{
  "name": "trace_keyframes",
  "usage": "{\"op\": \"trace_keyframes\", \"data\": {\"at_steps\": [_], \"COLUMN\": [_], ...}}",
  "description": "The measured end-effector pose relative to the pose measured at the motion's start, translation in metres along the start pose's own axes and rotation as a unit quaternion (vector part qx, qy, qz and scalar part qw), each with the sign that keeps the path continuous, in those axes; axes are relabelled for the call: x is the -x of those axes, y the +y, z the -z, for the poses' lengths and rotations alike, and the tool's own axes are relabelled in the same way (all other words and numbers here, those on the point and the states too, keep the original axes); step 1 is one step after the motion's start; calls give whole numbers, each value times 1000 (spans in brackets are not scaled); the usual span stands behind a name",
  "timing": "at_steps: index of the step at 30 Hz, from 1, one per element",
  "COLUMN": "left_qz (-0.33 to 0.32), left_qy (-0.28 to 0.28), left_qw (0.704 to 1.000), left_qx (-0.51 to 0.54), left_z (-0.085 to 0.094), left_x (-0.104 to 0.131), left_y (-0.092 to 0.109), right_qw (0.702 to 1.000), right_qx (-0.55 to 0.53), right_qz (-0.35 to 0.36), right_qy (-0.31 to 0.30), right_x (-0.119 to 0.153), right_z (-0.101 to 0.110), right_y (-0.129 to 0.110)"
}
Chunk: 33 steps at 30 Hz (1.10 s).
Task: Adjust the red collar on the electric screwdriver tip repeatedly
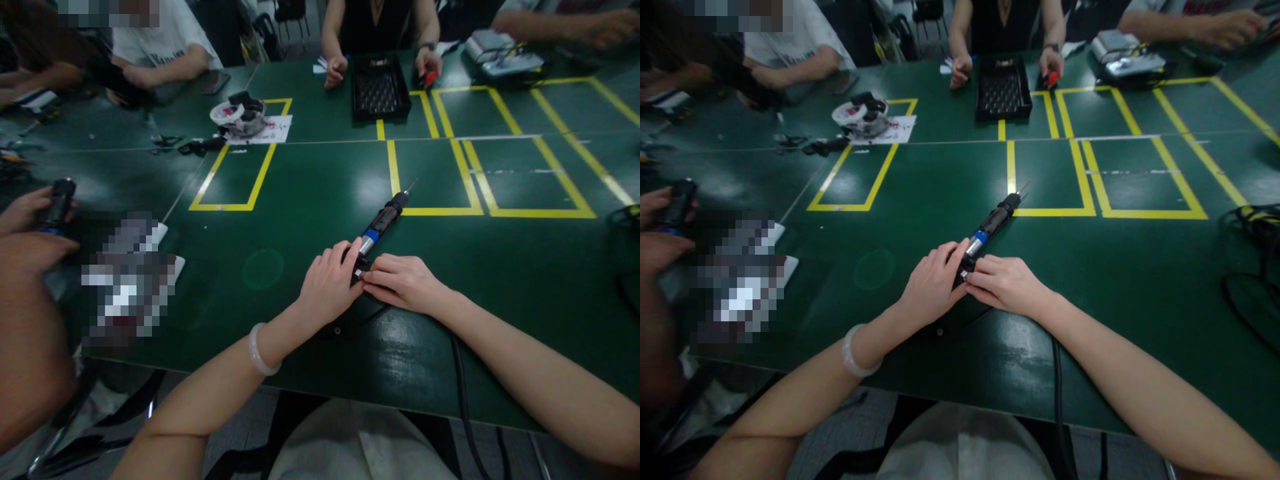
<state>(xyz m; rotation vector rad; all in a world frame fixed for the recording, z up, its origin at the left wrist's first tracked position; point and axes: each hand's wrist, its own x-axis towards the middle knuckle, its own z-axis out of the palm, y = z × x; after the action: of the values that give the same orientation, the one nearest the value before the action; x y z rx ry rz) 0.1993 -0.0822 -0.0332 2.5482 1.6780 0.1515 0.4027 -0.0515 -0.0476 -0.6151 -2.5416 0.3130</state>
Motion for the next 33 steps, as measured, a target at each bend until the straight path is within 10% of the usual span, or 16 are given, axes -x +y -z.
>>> {"op": "trace_keyframes", "data": {"at_steps": [10, 24, 33], "left_qz": [11, 235, 324], "left_qy": [9, -2, 34], "left_qw": [999, 969, 944], "left_qx": [-49, -73, -49], "left_z": [3, 26, 41], "left_x": [-1, -4, -5], "left_y": [-35, -225, -267], "right_qw": [923, 880, 876], "right_qx": [-277, -364, -369], "right_qz": [-258, -290, -298], "right_qy": [71, 96, 92], "right_x": [5, 6, 5], "right_z": [1, -3, -2], "right_y": [21, 25, 25]}}
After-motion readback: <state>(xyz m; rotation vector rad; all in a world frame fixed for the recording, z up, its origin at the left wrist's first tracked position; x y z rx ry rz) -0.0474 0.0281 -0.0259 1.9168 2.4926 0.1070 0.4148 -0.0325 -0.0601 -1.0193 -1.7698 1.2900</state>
